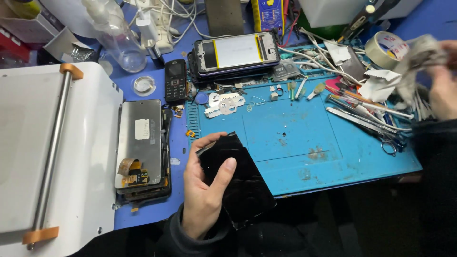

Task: Cleaning and prepping a smartphone screen component with a microfiber cloth.

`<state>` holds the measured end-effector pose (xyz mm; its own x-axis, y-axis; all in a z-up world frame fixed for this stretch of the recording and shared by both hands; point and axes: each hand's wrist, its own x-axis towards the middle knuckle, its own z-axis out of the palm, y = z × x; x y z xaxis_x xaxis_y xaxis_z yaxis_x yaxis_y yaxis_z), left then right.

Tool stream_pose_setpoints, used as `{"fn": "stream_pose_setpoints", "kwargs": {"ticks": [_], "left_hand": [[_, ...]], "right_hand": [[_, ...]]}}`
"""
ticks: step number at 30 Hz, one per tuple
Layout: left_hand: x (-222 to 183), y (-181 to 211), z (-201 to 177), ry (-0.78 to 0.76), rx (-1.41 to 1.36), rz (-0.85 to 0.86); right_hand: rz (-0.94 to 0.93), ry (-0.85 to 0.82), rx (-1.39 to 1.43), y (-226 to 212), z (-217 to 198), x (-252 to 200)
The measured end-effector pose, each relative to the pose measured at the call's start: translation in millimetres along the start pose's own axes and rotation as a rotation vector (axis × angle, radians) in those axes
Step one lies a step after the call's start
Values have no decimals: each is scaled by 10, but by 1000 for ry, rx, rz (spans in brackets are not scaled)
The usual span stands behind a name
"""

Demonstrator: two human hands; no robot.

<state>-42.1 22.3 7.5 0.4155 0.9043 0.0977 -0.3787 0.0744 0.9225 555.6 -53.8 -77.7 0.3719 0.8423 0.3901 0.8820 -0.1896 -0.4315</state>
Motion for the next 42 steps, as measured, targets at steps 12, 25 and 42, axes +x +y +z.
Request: {"fn": "stream_pose_setpoints", "kwargs": {"ticks": [12, 25, 42], "left_hand": [[-34, -17, -21, 2, -14, 48], [-66, -39, -65, -38, 18, 79], [-58, -2, -56, -33, -5, 55]], "right_hand": [[-275, -146, -100, -2504, -675, -1026], [-396, -106, -241, -3298, -265, -1486], [-601, -618, -237, -3408, -118, -45]]}}
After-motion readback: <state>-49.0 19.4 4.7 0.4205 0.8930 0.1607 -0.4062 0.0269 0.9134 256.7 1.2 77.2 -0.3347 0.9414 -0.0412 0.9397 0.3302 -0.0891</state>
